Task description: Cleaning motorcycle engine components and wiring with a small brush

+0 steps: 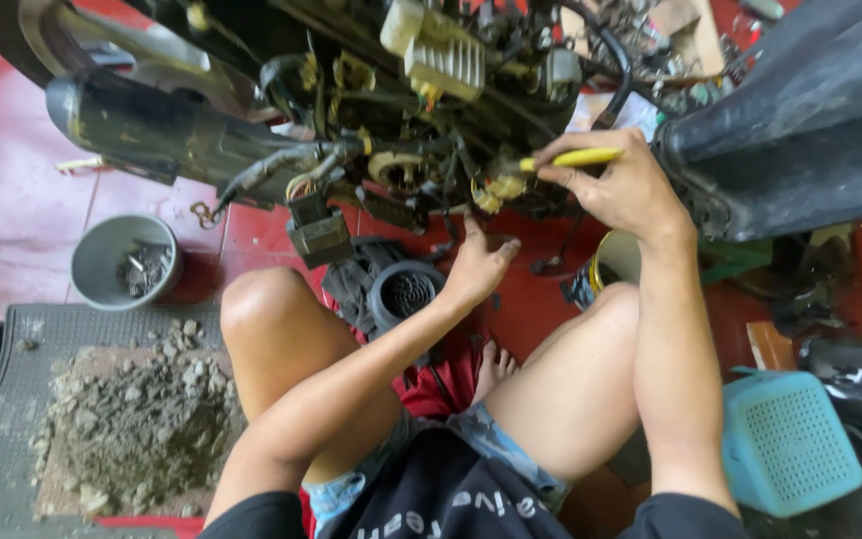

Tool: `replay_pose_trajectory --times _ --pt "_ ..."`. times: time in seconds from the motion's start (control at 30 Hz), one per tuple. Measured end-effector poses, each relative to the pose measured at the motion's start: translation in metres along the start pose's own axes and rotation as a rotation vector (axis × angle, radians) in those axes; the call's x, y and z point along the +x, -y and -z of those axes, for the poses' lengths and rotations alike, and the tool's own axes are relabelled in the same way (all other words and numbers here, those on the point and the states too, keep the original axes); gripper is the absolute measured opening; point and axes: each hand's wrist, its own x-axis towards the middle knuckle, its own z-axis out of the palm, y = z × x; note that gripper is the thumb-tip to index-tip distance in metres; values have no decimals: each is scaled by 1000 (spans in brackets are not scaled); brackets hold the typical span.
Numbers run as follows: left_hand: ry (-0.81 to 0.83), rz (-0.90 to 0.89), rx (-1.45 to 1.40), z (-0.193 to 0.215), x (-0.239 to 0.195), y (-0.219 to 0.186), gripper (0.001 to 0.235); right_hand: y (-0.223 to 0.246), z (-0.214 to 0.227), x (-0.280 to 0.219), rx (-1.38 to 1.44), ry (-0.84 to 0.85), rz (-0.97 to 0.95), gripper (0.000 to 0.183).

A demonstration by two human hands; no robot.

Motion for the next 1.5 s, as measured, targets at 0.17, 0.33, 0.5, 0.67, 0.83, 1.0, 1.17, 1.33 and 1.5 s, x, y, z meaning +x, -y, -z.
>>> replay_pose_trajectory --times 0.17,0.33,0.5,0.67,0.83,1.0,1.17,1.33,1.5 --pt "-6 34 53 10 -9 -19 95 -3 -5 4 18 -86 39 9" --pt "-11 8 52 6 -25 -32 95 1 -4 1 73 -37 40 8" --pt "-48 -24 59 5 -15 -20 92 -4 -7 7 54 -79 73 9" --pt "-141 21 156 11 -26 -35 81 -12 3 -1 -5 -13 63 7" --pt "-96 35 293 26 -14 -35 83 -6 -1 5 73 -52 34 5" --pt "-305 -155 471 43 -23 -54 52 -18 -1 -5 -7 -2 10 8" --pt "-471 -359 680 48 -18 -55 40 -1 -5 7 5 -43 90 5" --pt "-488 -376 727 50 -7 -53 42 -12 4 -4 37 31 -14 6" --pt "-430 -362 722 46 2 -44 43 9 -5 7 58 -15 70 5"
